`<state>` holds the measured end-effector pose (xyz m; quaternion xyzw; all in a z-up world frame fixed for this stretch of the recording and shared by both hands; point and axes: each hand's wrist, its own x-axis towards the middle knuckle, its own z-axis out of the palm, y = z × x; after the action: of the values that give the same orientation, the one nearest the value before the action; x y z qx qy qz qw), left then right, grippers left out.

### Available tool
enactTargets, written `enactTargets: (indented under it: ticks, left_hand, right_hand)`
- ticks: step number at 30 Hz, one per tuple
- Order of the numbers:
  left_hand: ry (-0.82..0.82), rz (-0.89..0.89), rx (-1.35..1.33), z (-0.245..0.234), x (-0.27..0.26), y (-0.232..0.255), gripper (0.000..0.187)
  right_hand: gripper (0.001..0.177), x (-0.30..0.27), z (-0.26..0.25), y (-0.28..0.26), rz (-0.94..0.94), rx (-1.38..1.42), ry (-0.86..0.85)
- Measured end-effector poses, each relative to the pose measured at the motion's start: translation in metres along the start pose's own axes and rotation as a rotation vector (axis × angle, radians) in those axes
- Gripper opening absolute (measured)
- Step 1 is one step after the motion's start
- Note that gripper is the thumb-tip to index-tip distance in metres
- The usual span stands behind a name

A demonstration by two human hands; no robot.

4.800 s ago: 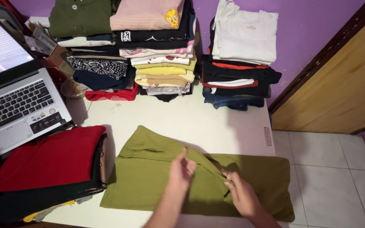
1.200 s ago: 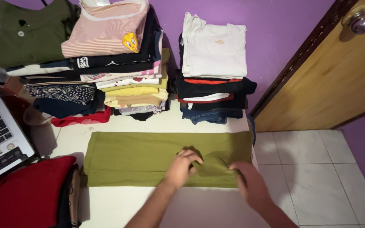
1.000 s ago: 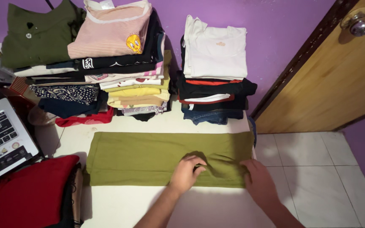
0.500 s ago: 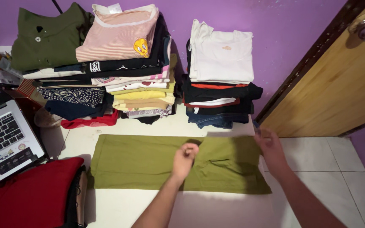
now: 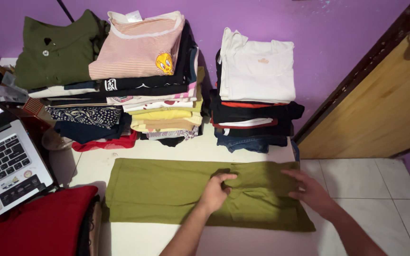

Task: The person folds several t-shirts one by one on a white table. They smooth each shirt, fold the sides and bottom up, and place the folded items into a growing stack. The shirts include a black graphic tee, a pink striped tee, and an olive green tee.

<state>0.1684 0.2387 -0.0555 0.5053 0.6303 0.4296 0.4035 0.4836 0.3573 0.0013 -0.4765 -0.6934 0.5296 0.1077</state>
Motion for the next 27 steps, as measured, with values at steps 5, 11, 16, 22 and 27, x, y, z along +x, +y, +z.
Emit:
enactTargets:
  ticks: [5, 11, 16, 22, 27]
  left_hand:
    - [0.063, 0.061, 0.216, -0.002, -0.007, 0.019, 0.048]
    - [0.093, 0.067, 0.277, -0.003, -0.013, 0.032, 0.059]
    - [0.059, -0.031, 0.345, -0.004, -0.021, 0.04, 0.063]
    - [0.022, 0.015, 0.288, 0.0, -0.009, 0.043, 0.053]
    - [0.087, -0.032, 0.273, 0.008, 0.006, 0.039, 0.051]
  right_hand:
    - [0.104, -0.007, -0.005, -0.016, 0.136, -0.008, -0.068]
    - [0.106, -0.01, -0.008, -0.027, 0.091, -0.077, -0.06]
    - [0.108, -0.012, -0.008, -0.024, 0.153, -0.08, -0.07]
    - [0.109, -0.014, -0.005, -0.025, 0.159, -0.152, -0.089]
    - [0.109, -0.012, -0.004, -0.028, 0.175, -0.147, -0.068]
